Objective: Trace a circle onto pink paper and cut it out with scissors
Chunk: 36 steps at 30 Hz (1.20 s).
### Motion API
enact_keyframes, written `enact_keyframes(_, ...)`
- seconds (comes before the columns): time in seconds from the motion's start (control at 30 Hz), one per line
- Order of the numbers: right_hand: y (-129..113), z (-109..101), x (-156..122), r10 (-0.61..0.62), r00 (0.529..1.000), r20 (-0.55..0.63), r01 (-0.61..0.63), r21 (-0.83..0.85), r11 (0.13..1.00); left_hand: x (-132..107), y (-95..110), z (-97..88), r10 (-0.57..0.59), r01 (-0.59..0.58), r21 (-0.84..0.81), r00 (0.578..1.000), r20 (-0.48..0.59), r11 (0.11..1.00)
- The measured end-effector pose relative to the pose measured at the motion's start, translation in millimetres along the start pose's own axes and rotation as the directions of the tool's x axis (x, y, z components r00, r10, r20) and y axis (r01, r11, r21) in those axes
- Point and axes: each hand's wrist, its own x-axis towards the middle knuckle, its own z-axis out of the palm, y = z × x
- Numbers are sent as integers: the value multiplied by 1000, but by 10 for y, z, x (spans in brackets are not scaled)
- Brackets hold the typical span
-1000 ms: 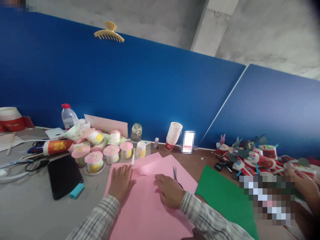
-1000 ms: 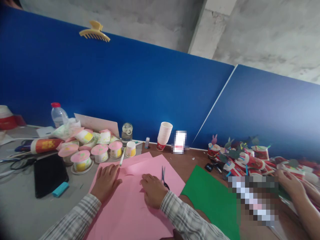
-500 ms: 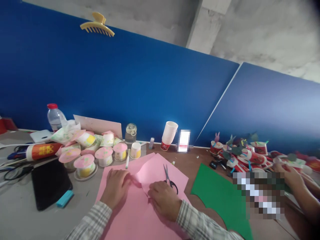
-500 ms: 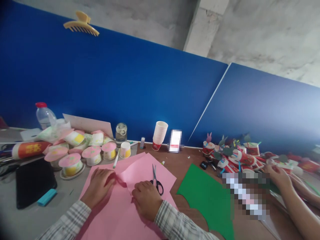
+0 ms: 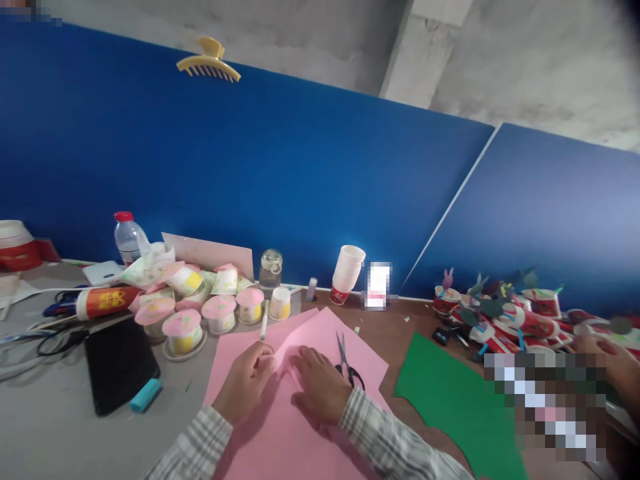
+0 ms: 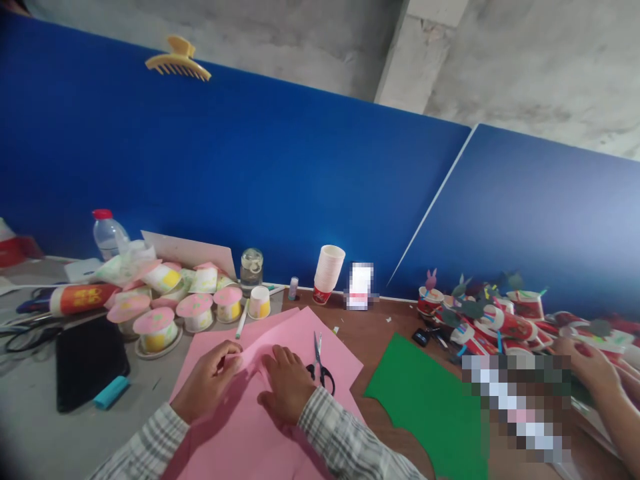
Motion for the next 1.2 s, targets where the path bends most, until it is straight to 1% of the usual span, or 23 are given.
enact_keyframes(0.07, 10, 25, 36, -27, 1000, -7, 27, 10, 1000, -17, 8, 17, -52, 62, -99, 994, 101, 993)
enact_keyframes(0.13, 56, -8, 83, -24, 999, -34, 26, 72, 997, -28, -4, 37, -99, 124, -128, 978, 185, 984)
enact_keyframes(0.17, 89, -45, 116, -5, 999, -54, 11, 113, 994, -31, -16, 47, -123, 149, -121, 972, 200, 982)
enact_keyframes(0.2, 123, -93, 155, 43, 995, -92, -28, 159, 987, -33, -28, 57, -143, 167, -110, 970, 196, 980)
enact_keyframes(0.3, 195, -254, 287, 172, 966, -192, -133, 200, 971, -37, -51, 76, -195, 210, -94, 969, 151, 973)
enact_keyframes(0.33, 201, -298, 323, 199, 957, -213, -157, 198, 968, -38, -52, 77, -206, 224, -104, 966, 159, 969)
enact_keyframes(0.4, 189, -356, 360, 240, 942, -236, -195, 196, 961, -37, -50, 70, -233, 270, -156, 948, 219, 950)
enact_keyframes(0.5, 164, -370, 296, 282, 933, -223, -246, 179, 953, -19, -51, 55, -314, 393, -260, 901, 299, 882)
enact_keyframes(0.6, 207, -339, 110, 335, 920, -201, -312, 139, 940, 17, -60, 47, -381, 473, -321, 871, 310, 820)
enact_keyframes(0.7, 308, -285, -101, 431, 881, -194, -424, 77, 902, 45, -51, 36, -403, 504, -371, 858, 318, 780)
enact_keyframes(0.77, 371, -233, -205, 491, 850, -188, -494, 36, 869, 49, -32, 21, -398, 505, -400, 859, 323, 765)
enact_keyframes(0.93, 414, -86, -283, 575, 796, -191, -590, -29, 807, 36, 15, -18, -350, 457, -447, 886, 304, 769)
enact_keyframes(1.0, 396, -55, -273, 589, 785, -191, -607, -55, 792, 39, 23, -29, -340, 445, -461, 893, 295, 768)
enact_keyframes(1.07, 367, -52, -265, 591, 787, -177, -610, -75, 789, 46, 26, -42, -332, 441, -479, 895, 296, 759)
enact_keyframes(1.13, 331, -74, -269, 599, 787, -152, -615, -98, 783, 54, 22, -57, -324, 443, -499, 894, 310, 745)
enact_keyframes(1.2, 293, -116, -286, 624, 772, -118, -635, -123, 763, 58, 11, -73, -320, 457, -517, 886, 335, 724)
